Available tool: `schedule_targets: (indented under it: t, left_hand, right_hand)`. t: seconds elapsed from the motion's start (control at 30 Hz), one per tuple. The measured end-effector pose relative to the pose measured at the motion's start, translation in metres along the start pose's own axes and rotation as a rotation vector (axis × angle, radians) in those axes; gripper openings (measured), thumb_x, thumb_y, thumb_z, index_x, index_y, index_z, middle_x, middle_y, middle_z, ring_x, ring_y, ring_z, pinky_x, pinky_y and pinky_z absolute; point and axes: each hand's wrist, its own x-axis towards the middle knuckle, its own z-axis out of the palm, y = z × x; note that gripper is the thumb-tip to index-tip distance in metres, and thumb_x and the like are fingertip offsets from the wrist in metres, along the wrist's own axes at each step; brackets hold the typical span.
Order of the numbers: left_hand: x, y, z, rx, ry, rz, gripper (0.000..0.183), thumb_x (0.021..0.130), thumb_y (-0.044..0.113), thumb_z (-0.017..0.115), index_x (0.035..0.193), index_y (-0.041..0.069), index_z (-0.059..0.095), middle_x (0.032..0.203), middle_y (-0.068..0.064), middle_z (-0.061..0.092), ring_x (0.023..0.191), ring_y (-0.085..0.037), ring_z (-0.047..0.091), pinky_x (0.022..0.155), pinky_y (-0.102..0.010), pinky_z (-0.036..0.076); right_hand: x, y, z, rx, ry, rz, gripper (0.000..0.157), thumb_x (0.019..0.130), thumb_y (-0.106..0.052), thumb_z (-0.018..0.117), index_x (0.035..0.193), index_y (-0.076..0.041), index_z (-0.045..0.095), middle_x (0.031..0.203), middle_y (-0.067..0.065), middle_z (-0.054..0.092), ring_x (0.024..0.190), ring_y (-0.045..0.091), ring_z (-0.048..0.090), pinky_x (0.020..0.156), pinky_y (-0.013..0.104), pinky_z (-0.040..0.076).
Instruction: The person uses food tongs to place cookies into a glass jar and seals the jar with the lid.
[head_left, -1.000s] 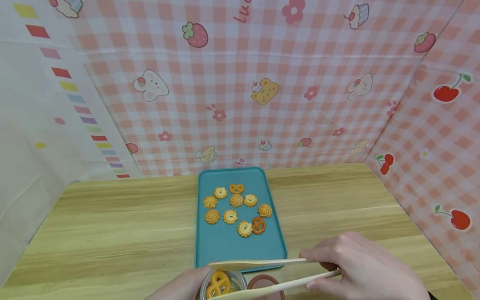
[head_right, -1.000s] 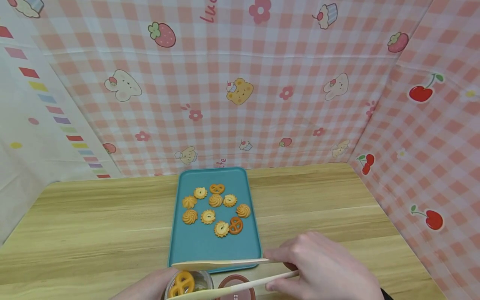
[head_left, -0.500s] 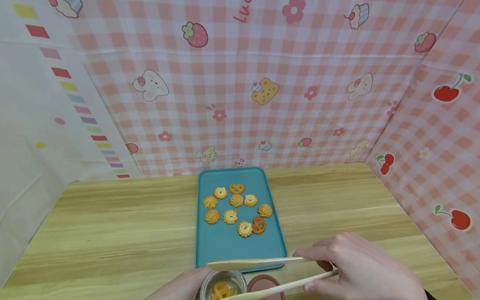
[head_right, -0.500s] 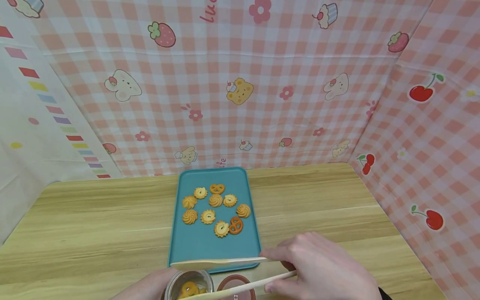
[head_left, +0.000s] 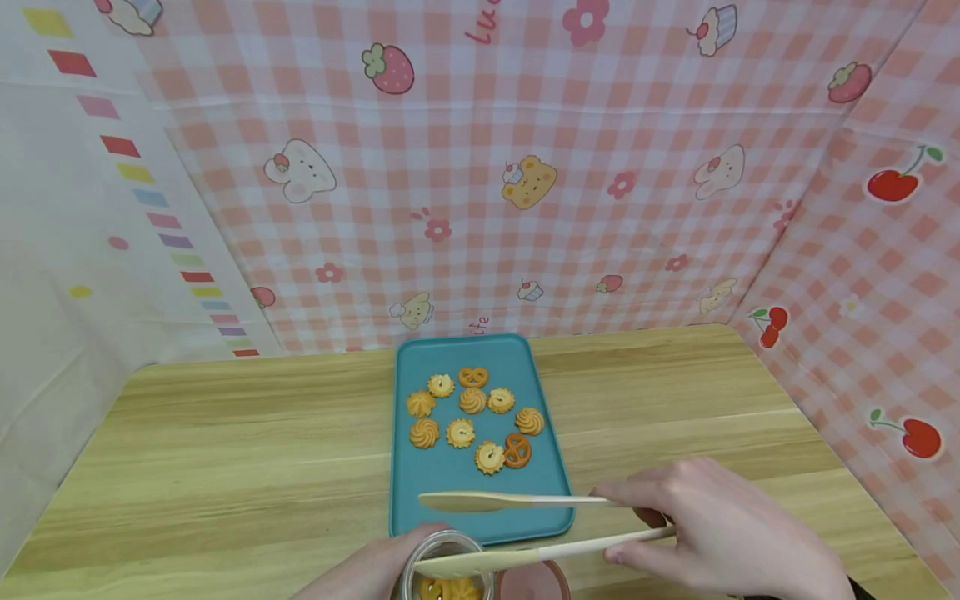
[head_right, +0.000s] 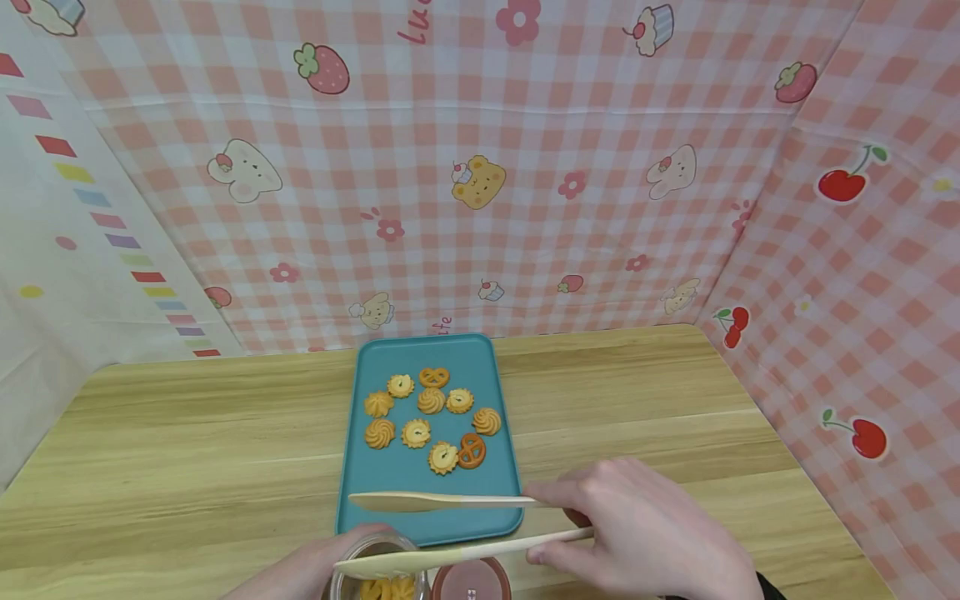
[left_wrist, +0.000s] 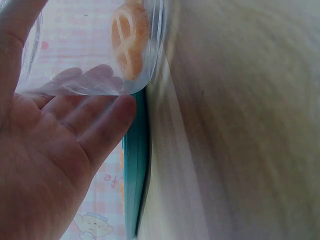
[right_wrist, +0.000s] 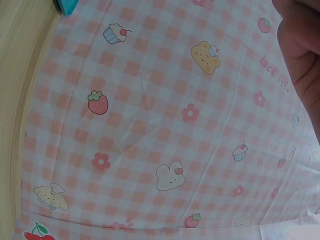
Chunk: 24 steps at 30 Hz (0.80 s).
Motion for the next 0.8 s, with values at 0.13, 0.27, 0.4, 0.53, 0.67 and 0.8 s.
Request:
schedule_targets:
  t: [0.13, 0.27, 0.4, 0.53, 0.67, 0.8]
  left_hand:
    - [-0.001, -0.001, 0.000, 0.023, 0.004, 0.008, 0.068, 0.082, 0.040, 0.074, 0.141, 0.024, 0.044, 0.121, 0.011, 0.061, 0.104, -0.007, 0.058, 0.087, -0.029, 0.046]
    - [-0.003, -0.001, -0.001, 0.072, 0.015, -0.006, 0.067, 0.081, 0.041, 0.074, 0.139, 0.025, 0.045, 0.121, 0.011, 0.061, 0.106, -0.005, 0.056, 0.087, -0.029, 0.046]
    - [-0.004, -0.001, -0.001, 0.075, 0.020, -0.006, 0.063, 0.081, 0.043, 0.074, 0.135, 0.027, 0.047, 0.120, 0.012, 0.060, 0.107, -0.007, 0.056, 0.086, -0.031, 0.047]
    - [-0.005, -0.002, 0.000, 0.076, 0.027, 0.024, 0.067, 0.082, 0.042, 0.073, 0.140, 0.026, 0.043, 0.123, 0.011, 0.059, 0.108, -0.009, 0.057, 0.089, -0.032, 0.046]
    - [-0.005, -0.003, 0.000, 0.082, 0.030, 0.026, 0.069, 0.083, 0.042, 0.073, 0.142, 0.022, 0.043, 0.123, 0.011, 0.059, 0.108, -0.008, 0.056, 0.090, -0.031, 0.045]
    - [-0.005, -0.004, 0.000, 0.093, 0.031, 0.034, 0.070, 0.083, 0.042, 0.073, 0.142, 0.021, 0.042, 0.123, 0.011, 0.059, 0.108, -0.008, 0.056, 0.090, -0.031, 0.045]
  right_hand:
    - [0.000, 0.004, 0.001, -0.069, 0.049, -0.012, 0.027, 0.083, -0.045, 0.071, 0.107, -0.033, 0.066, 0.067, -0.029, 0.036, 0.053, -0.013, 0.029, 0.049, 0.003, 0.024]
    - [0.000, 0.006, 0.001, -0.124, 0.060, 0.010, 0.029, 0.082, -0.048, 0.071, 0.106, -0.032, 0.066, 0.066, -0.027, 0.033, 0.053, -0.010, 0.027, 0.050, 0.004, 0.022]
    - [0.002, 0.008, 0.001, -0.173, 0.069, 0.046, 0.030, 0.082, -0.051, 0.069, 0.105, -0.032, 0.067, 0.064, -0.027, 0.030, 0.051, -0.009, 0.025, 0.047, 0.007, 0.021]
    - [0.003, 0.010, 0.002, -0.225, 0.072, 0.108, 0.034, 0.082, -0.054, 0.068, 0.105, -0.029, 0.069, 0.060, -0.025, 0.028, 0.050, -0.008, 0.024, 0.044, 0.012, 0.022]
    - [0.004, 0.013, 0.003, -0.268, 0.055, 0.173, 0.036, 0.082, -0.057, 0.065, 0.105, -0.030, 0.070, 0.058, -0.025, 0.028, 0.048, -0.007, 0.024, 0.042, 0.016, 0.022]
    - [0.005, 0.015, 0.004, -0.280, 0.021, 0.214, 0.035, 0.083, -0.060, 0.062, 0.103, -0.032, 0.068, 0.056, -0.023, 0.027, 0.047, -0.006, 0.022, 0.042, 0.017, 0.020]
